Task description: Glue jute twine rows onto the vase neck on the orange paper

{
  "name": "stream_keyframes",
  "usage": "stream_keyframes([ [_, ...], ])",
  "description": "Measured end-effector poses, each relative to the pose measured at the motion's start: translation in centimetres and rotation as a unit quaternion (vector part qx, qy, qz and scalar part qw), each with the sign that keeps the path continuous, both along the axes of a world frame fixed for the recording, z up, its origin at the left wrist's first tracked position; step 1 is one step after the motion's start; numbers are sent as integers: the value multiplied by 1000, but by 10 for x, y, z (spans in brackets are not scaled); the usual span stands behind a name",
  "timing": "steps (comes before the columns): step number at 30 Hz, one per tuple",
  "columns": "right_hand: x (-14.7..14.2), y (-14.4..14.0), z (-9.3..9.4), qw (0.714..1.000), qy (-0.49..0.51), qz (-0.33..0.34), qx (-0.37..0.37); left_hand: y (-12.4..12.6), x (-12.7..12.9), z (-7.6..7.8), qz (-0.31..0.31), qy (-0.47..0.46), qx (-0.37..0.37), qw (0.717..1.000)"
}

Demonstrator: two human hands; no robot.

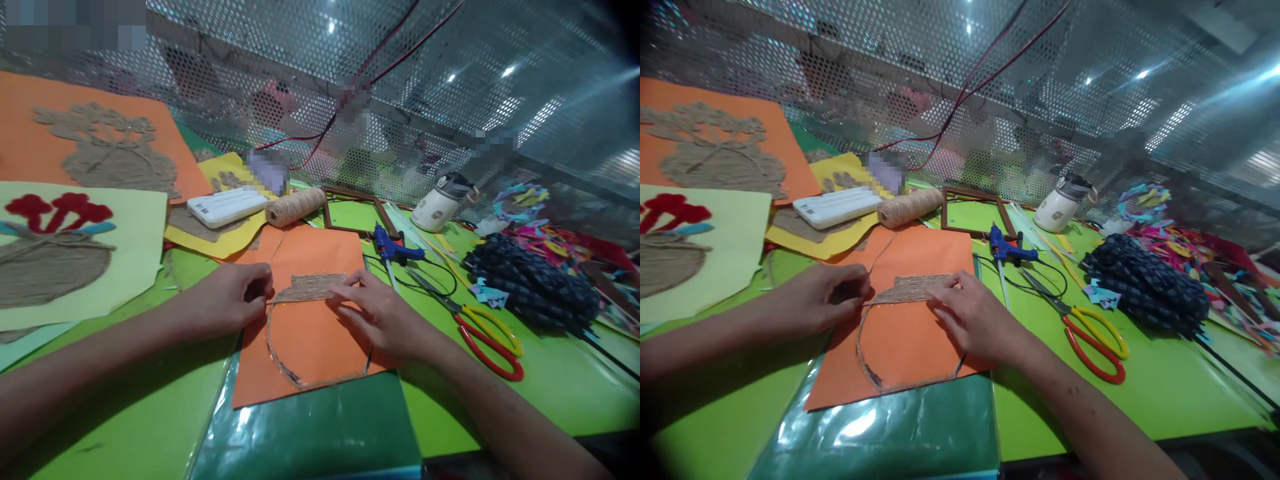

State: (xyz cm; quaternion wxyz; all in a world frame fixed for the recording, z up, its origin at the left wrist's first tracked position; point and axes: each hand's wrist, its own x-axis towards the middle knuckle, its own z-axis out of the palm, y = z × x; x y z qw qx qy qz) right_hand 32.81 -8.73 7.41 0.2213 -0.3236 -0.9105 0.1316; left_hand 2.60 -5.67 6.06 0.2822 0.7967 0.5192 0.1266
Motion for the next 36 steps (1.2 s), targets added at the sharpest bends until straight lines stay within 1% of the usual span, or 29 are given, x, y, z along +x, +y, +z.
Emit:
stream_keyframes([
  [2, 0, 1, -2, 1000, -20, -10, 4, 0, 0, 1, -3, 9, 0, 1000],
  [5, 2, 2, -5, 999, -21, -27, -14, -1, 2, 4, 0, 11, 0, 1000],
  [11, 2, 3, -12, 998, 9, -31, -46, -1, 3, 4, 0, -1, -7, 1000],
  [13, 2, 3, -14, 996, 40, -40, -75, 1, 2, 2, -2, -7, -9, 1000],
  [16, 3, 6, -16, 979, 104, -87, -153, 4, 0, -2, -5, -6, -5, 1000],
  [18, 5, 10, -15, 965, 129, -130, -190, 5, -1, -4, -6, -4, 0, 1000],
  [21, 10, 14, -11, 953, 138, -196, -185, 5, 0, -3, -7, -4, 3, 1000],
  [23, 12, 14, -9, 956, 138, -209, -156, 4, 1, -2, -5, -1, 6, 1000],
  [25, 10, 12, -8, 967, 138, -177, -121, 2, 2, 1, -5, 6, 6, 1000],
  [27, 5, 7, -7, 980, 129, -119, -98, 0, 2, 4, -5, 14, 3, 1000],
  [29, -2, 1, -7, 990, 93, -57, -86, -1, 3, 6, -4, 19, 0, 1000],
  [31, -8, -4, -7, 997, 42, -11, -67, -1, 4, 7, -3, 18, -1, 1000],
  [33, -11, -6, -7, 999, 2, 10, -43, -1, 5, 9, -1, 15, -5, 1000],
  [36, -13, -5, -8, 999, -22, 9, -27, -2, 6, 9, 0, 14, -5, 1000],
])
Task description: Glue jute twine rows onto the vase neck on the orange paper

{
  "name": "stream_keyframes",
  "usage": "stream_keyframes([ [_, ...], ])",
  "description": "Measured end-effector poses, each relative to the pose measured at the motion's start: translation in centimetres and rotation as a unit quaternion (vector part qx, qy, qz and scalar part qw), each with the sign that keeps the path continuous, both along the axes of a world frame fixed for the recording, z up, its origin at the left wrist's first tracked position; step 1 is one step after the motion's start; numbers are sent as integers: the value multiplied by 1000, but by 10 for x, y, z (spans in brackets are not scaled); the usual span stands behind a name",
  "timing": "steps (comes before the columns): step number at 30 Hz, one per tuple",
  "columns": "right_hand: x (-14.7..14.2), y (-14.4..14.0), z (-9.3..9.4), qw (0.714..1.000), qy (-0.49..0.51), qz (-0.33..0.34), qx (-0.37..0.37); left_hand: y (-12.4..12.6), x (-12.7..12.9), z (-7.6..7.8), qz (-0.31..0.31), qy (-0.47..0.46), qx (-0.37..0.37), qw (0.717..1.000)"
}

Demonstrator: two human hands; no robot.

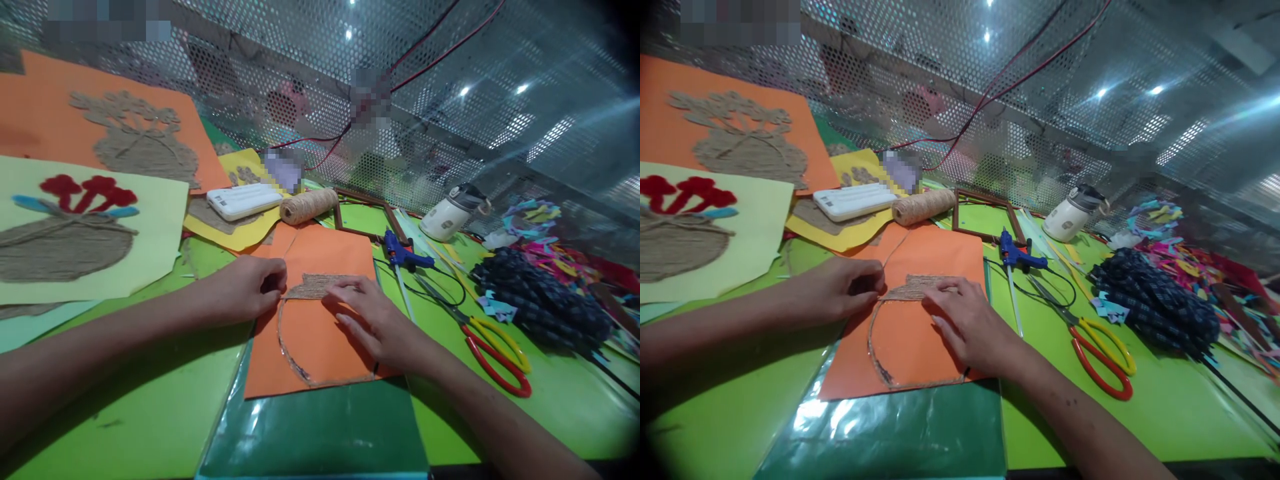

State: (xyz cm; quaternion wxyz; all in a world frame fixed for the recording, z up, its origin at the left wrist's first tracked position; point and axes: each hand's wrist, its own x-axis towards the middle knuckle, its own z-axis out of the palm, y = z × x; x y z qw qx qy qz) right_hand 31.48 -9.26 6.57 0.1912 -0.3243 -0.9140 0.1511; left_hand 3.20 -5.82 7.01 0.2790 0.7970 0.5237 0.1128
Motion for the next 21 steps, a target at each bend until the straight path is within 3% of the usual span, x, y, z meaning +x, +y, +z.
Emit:
stream_keyframes([
  [11, -4, -1, -4, 999, 10, -7, -37, -1, 0, 2, -11, 6, 3, 1000],
  [15, -1, 0, -6, 989, 124, -24, -77, -3, 1, 3, -11, 2, 9, 1000],
  [18, 0, 2, -4, 981, 179, -38, -68, -4, 2, 3, -14, 5, 13, 1000],
  [21, -1, 1, -3, 993, 112, -23, -41, -4, 2, 2, -18, -2, 14, 1000],
])
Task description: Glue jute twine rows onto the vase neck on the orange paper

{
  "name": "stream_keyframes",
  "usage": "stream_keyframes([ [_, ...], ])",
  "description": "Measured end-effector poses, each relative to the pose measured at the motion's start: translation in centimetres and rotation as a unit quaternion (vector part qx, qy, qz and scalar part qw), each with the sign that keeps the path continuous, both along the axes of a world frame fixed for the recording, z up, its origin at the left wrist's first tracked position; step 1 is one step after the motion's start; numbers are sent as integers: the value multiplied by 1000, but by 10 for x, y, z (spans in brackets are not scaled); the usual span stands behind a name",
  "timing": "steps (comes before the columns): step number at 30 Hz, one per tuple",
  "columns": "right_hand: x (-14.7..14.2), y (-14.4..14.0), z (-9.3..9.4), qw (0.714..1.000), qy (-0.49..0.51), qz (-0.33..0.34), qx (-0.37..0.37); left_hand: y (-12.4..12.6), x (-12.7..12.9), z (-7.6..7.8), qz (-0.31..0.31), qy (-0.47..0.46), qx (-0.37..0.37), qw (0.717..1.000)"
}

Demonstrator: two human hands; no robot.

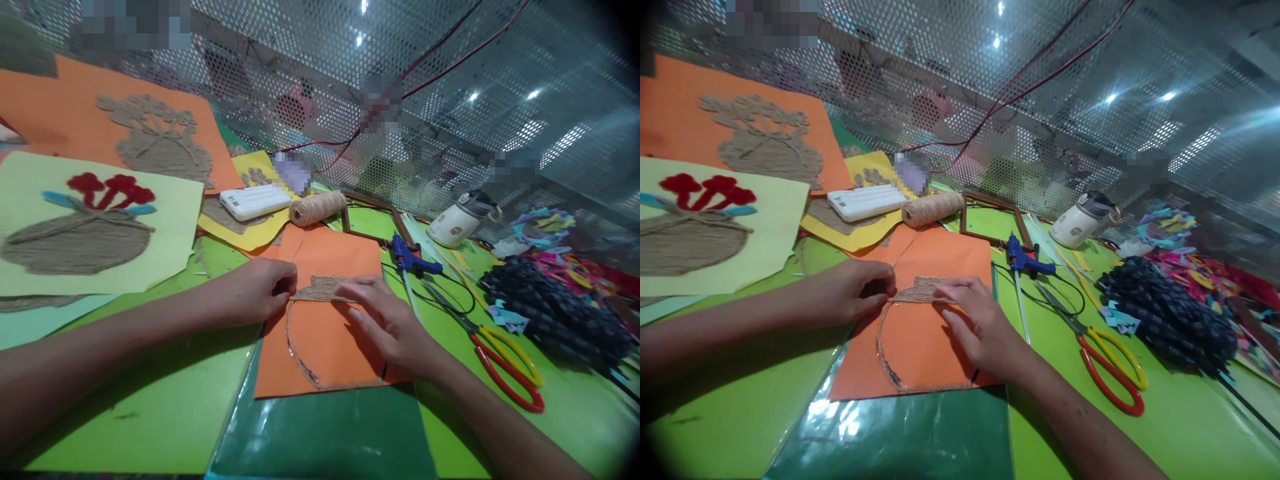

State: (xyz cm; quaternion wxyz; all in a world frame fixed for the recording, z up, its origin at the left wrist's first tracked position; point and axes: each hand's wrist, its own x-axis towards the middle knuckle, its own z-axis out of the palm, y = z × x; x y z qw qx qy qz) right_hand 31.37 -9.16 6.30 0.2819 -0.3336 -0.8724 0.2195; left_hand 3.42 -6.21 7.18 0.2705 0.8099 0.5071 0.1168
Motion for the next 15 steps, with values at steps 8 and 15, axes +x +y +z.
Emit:
stream_keyframes([
  [8, -16, -4, 4, 982, -182, 46, 36, 0, -2, -6, 2, -3, 15, 1000],
  [15, -14, -4, 3, 985, -163, 43, 30, -1, -2, -5, -2, 0, 15, 1000],
])
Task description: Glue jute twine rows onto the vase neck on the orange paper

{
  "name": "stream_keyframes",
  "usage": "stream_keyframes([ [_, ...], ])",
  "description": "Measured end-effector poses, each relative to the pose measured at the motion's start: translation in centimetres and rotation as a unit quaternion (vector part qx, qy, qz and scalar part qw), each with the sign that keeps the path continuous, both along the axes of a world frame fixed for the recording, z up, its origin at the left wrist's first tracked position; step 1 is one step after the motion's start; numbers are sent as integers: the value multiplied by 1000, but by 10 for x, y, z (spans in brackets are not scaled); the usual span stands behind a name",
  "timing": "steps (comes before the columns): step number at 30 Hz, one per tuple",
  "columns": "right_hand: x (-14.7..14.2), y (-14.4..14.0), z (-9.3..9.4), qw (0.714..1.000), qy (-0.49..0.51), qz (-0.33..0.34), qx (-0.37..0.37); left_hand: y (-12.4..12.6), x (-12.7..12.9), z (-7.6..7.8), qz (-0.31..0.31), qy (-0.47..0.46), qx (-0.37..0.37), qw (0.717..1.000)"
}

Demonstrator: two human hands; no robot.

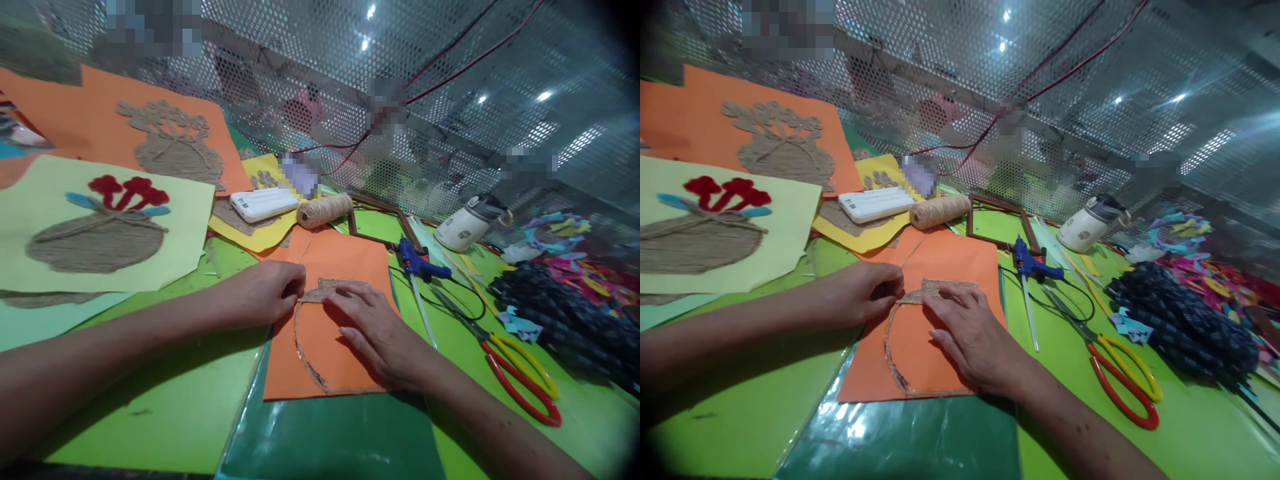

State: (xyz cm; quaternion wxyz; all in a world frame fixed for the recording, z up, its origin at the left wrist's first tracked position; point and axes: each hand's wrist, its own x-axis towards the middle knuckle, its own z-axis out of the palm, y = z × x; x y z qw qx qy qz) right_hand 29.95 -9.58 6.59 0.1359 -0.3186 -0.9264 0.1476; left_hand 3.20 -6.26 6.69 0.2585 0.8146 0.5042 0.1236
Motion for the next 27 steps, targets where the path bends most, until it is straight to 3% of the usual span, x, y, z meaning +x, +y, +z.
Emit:
stream_keyframes([
  [3, 0, 0, -1, 1000, 25, 2, -9, -1, 1, 1, 0, 7, 3, 1000],
  [10, -9, -2, 0, 999, -39, 15, 2, -1, 1, -1, 11, 6, 10, 1000],
  [21, -16, -3, 1, 998, -48, 26, -1, -2, 1, -1, 8, -2, 2, 1000],
  [27, 6, 8, 12, 993, 104, -38, 48, 2, -1, 2, 14, -40, -5, 999],
])
